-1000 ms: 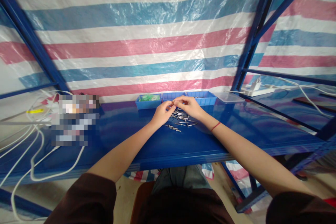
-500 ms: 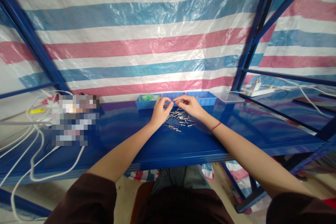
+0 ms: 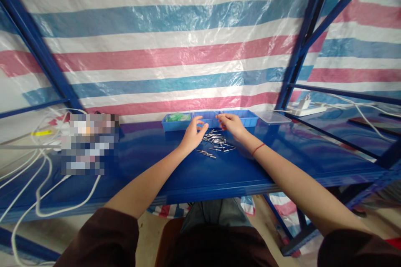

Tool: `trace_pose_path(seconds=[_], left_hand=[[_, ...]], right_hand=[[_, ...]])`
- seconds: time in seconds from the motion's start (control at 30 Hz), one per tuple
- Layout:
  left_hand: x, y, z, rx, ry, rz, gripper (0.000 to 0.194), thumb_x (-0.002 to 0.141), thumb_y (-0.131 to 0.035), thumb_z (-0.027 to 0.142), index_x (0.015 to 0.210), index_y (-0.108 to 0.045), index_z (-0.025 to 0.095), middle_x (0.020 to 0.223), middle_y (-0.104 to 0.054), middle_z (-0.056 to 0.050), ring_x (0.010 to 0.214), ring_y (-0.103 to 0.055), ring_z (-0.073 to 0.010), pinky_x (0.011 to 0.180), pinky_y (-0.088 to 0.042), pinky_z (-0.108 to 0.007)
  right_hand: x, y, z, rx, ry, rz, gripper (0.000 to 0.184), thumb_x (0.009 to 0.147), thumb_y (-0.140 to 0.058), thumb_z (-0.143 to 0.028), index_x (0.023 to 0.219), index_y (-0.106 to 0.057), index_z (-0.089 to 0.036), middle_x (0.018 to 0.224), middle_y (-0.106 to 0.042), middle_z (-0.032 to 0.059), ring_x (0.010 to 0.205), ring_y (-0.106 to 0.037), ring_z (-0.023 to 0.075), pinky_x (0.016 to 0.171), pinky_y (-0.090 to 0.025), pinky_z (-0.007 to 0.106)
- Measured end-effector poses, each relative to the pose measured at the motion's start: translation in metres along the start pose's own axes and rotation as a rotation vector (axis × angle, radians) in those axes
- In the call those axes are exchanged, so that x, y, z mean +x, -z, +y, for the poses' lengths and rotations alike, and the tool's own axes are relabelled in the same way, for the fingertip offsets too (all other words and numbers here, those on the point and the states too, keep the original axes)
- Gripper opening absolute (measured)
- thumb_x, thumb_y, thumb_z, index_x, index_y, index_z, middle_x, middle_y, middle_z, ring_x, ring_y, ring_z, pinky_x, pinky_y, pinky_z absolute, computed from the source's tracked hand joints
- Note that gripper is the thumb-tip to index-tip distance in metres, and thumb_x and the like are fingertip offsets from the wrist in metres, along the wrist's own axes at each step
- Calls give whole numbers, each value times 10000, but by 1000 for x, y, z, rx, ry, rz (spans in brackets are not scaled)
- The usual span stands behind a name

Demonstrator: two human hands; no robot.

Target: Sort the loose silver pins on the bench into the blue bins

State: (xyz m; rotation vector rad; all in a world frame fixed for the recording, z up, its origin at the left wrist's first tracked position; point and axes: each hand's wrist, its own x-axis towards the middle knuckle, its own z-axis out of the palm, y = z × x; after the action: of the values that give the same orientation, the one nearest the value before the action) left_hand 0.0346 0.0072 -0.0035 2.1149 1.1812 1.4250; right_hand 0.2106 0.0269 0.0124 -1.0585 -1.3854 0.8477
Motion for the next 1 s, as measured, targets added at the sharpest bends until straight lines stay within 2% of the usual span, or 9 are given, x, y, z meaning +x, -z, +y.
trace_pose_path(seconds=[0.13,0.23,0.3,0.47,0.53,0.6,0.77,0.83,1.0], left_hand=[[-1,-1,0,18,2,-82,326,836,-494,349,1111,-491,173,954,-614,-56,764,-591,-133,745,-479,-281],[-1,0,0,24,3,-95,295,841,-484,343,1077,-524,171,932,-622,-51,770,-595,-138,749,-480,-279],[-1,1,0,40,16,-71,280,846,-477,330,1066,-536,168,925,-626,-50,785,-596,-143,764,-476,-281],[3,6,-4,65,54,27,247,858,-461,296,1064,-537,183,909,-635,-43,808,-595,-147,814,-460,-299],[4,6,-6,65,58,40,242,856,-464,292,1059,-540,185,918,-635,-45,818,-599,-149,826,-457,-302],[4,7,-7,64,64,36,239,853,-468,289,1054,-542,182,930,-635,-49,823,-602,-151,827,-458,-301],[2,5,-5,53,48,1,232,853,-465,289,1041,-548,181,907,-641,-41,801,-602,-144,821,-464,-298],[2,4,-5,55,41,-7,218,850,-468,285,1022,-557,184,897,-644,-37,803,-601,-145,822,-464,-298],[2,3,-6,51,47,-21,214,849,-470,294,997,-573,180,944,-649,-47,858,-611,-160,834,-467,-300]], right_hand=[[12,24,5,134,-200,276,279,736,-579,-432,787,-601,-158,688,-582,40,452,-439,71,400,-378,216],[16,39,8,39,-249,262,357,773,-522,-494,793,-608,-148,684,-587,57,421,-395,69,385,-343,231],[13,41,6,-120,-155,106,392,762,-528,-526,742,-625,-146,634,-572,42,421,-382,75,394,-316,240],[-19,14,-17,-467,314,-589,385,714,-592,-530,632,-634,-156,580,-555,-4,535,-456,99,515,-350,236],[-33,-1,-25,-549,404,-761,358,678,-638,-513,656,-643,-155,605,-571,-5,560,-478,101,537,-355,231],[-42,-12,-27,-633,503,-831,328,669,-664,-479,676,-649,-151,610,-576,-4,560,-489,101,551,-353,230],[-41,-20,-19,-737,627,-839,114,780,-566,-231,748,-647,-158,681,-611,13,590,-521,106,601,-360,230],[-38,-19,-15,-791,648,-808,104,779,-534,-157,745,-632,-158,722,-619,30,632,-536,120,624,-363,235],[-37,-17,-9,-989,627,-643,85,806,-497,-173,789,-578,-156,799,-603,73,673,-538,145,637,-359,250]])
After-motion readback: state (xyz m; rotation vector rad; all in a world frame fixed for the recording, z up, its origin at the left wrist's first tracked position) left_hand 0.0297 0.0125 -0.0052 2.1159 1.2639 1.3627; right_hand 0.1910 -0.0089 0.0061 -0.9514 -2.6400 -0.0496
